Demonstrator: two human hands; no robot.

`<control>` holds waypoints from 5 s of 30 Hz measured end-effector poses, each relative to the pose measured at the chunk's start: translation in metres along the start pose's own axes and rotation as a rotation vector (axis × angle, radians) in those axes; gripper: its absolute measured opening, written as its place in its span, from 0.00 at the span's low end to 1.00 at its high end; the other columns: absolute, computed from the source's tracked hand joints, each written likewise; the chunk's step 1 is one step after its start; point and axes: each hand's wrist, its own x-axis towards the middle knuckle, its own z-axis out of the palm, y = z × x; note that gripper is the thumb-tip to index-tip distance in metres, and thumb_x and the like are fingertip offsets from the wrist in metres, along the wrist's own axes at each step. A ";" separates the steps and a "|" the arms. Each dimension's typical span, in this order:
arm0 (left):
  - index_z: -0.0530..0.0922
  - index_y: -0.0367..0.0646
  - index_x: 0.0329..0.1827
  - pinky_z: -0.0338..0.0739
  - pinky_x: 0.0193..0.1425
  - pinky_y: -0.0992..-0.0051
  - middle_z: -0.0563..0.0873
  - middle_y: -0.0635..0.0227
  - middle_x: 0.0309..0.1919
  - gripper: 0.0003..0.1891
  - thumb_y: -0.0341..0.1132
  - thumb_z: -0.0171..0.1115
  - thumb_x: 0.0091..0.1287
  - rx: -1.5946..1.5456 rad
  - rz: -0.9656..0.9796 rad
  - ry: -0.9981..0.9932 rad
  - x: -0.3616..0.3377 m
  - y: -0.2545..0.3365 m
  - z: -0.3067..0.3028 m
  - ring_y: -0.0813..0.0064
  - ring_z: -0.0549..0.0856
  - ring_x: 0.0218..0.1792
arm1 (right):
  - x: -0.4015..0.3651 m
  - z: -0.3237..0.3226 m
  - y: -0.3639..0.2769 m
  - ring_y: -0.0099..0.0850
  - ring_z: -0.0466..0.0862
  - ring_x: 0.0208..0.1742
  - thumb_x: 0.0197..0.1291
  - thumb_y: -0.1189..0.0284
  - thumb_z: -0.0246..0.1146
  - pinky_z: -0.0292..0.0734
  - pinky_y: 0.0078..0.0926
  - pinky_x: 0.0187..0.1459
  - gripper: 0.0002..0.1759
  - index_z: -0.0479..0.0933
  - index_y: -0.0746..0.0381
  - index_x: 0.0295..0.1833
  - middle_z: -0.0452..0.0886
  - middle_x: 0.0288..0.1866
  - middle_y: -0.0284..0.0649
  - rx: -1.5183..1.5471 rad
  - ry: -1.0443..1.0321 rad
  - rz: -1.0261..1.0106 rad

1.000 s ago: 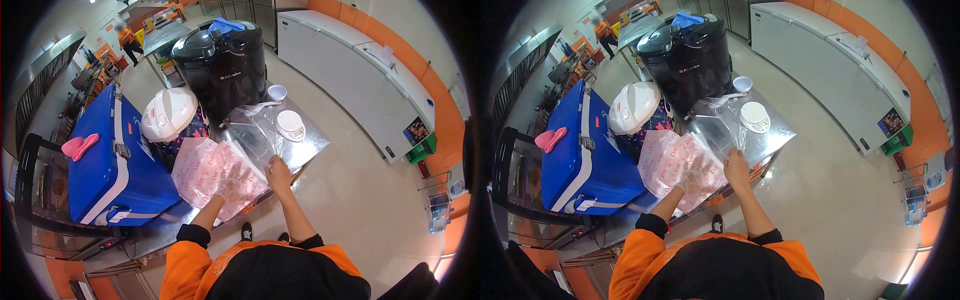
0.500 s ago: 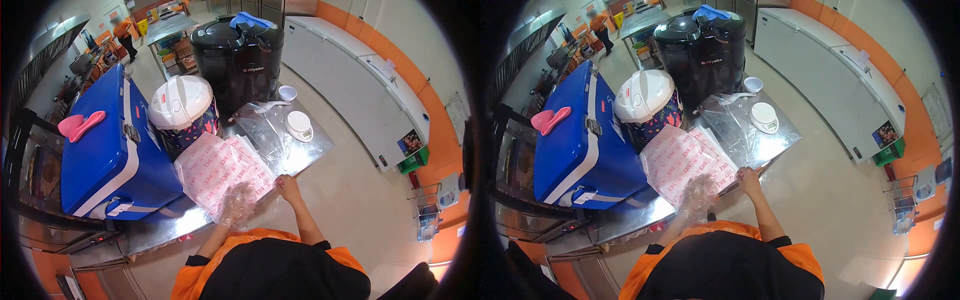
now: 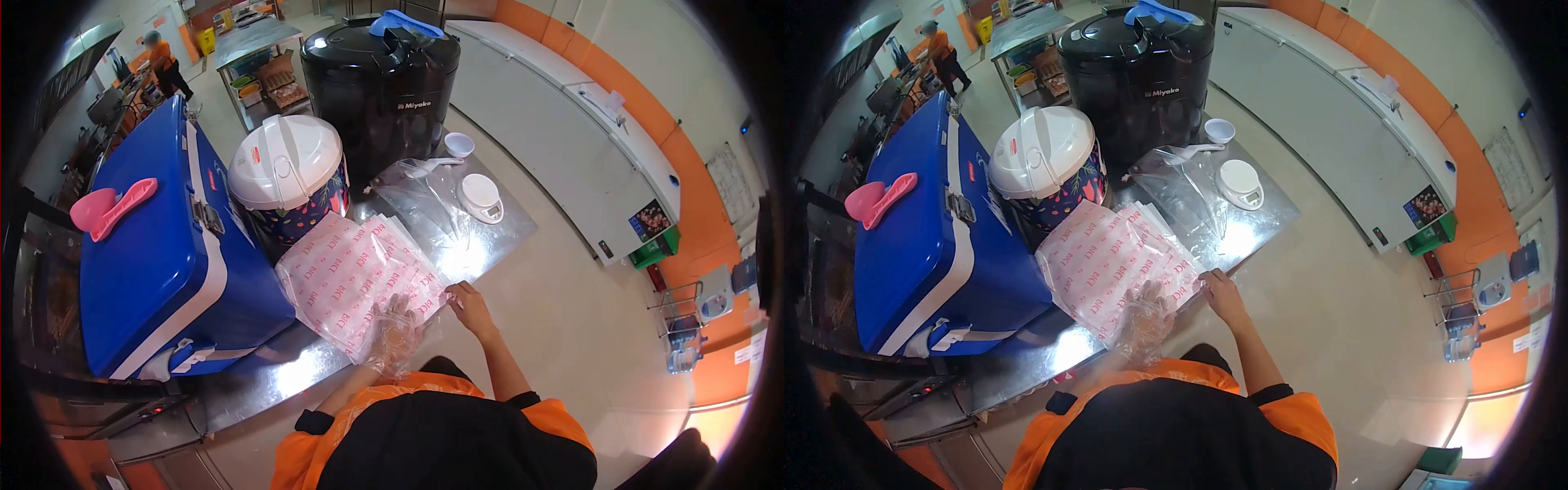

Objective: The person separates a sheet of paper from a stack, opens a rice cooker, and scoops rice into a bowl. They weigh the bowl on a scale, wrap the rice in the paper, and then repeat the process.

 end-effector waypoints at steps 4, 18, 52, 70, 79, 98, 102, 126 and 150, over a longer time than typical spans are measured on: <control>0.75 0.47 0.58 0.50 0.70 0.43 0.67 0.53 0.67 0.21 0.46 0.43 0.69 0.108 0.003 -0.071 0.002 0.004 -0.003 0.56 0.61 0.71 | 0.004 -0.012 -0.001 0.39 0.81 0.38 0.50 0.81 0.65 0.77 0.33 0.41 0.13 0.79 0.62 0.43 0.79 0.39 0.43 -0.041 -0.009 -0.009; 0.75 0.40 0.60 0.40 0.71 0.37 0.61 0.60 0.72 0.27 0.50 0.40 0.70 0.068 -0.017 -0.089 0.005 0.000 0.014 0.56 0.54 0.74 | 0.023 -0.025 0.013 0.39 0.81 0.38 0.50 0.82 0.63 0.77 0.33 0.41 0.12 0.80 0.62 0.43 0.79 0.39 0.41 0.020 -0.213 -0.120; 0.73 0.39 0.52 0.41 0.76 0.59 0.81 0.67 0.43 0.18 0.37 0.64 0.63 -1.088 -0.201 0.224 -0.005 -0.021 0.051 0.64 0.76 0.60 | -0.002 0.038 -0.027 0.32 0.81 0.40 0.54 0.81 0.67 0.85 0.27 0.42 0.16 0.68 0.70 0.46 0.75 0.41 0.45 1.071 -0.128 0.612; 0.78 0.41 0.40 0.53 0.72 0.62 0.81 0.65 0.43 0.08 0.31 0.67 0.60 -0.829 -0.134 0.278 0.000 -0.008 0.021 0.65 0.71 0.63 | -0.006 0.039 -0.023 0.29 0.80 0.42 0.56 0.81 0.66 0.83 0.25 0.43 0.15 0.69 0.68 0.46 0.76 0.40 0.43 1.018 -0.147 0.573; 0.70 0.37 0.55 0.76 0.55 0.74 0.77 0.68 0.44 0.19 0.28 0.65 0.62 -1.010 -0.176 0.232 -0.001 -0.016 0.049 0.75 0.78 0.52 | -0.006 0.038 -0.023 0.30 0.80 0.42 0.57 0.83 0.64 0.84 0.26 0.44 0.13 0.69 0.68 0.46 0.76 0.40 0.43 1.107 -0.161 0.563; 0.81 0.47 0.38 0.45 0.72 0.51 0.81 0.68 0.44 0.09 0.39 0.67 0.59 -0.761 -0.161 0.286 0.001 -0.006 0.024 0.59 0.71 0.63 | -0.007 0.042 -0.016 0.27 0.79 0.41 0.56 0.83 0.64 0.83 0.24 0.44 0.13 0.70 0.66 0.45 0.75 0.39 0.40 1.037 -0.159 0.526; 0.81 0.47 0.38 0.45 0.72 0.50 0.81 0.69 0.43 0.08 0.40 0.66 0.60 -0.847 -0.157 0.283 0.001 -0.010 0.033 0.59 0.72 0.62 | -0.007 0.044 -0.015 0.27 0.79 0.42 0.56 0.84 0.64 0.83 0.24 0.44 0.14 0.70 0.66 0.46 0.75 0.39 0.40 1.018 -0.156 0.488; 0.72 0.37 0.51 0.74 0.47 0.76 0.78 0.66 0.43 0.20 0.27 0.67 0.57 -1.206 -0.292 0.340 -0.002 0.015 -0.003 0.77 0.77 0.44 | -0.011 0.077 0.000 0.31 0.84 0.32 0.60 0.78 0.57 0.80 0.26 0.32 0.13 0.71 0.72 0.50 0.81 0.36 0.46 0.511 -0.180 0.430; 0.77 0.42 0.45 0.76 0.46 0.61 0.81 0.56 0.39 0.13 0.35 0.60 0.59 -0.184 -0.331 0.321 -0.005 -0.002 -0.067 0.57 0.82 0.41 | 0.000 0.050 -0.053 0.47 0.80 0.28 0.60 0.82 0.53 0.72 0.38 0.31 0.25 0.59 0.60 0.64 0.78 0.30 0.50 0.313 0.265 0.041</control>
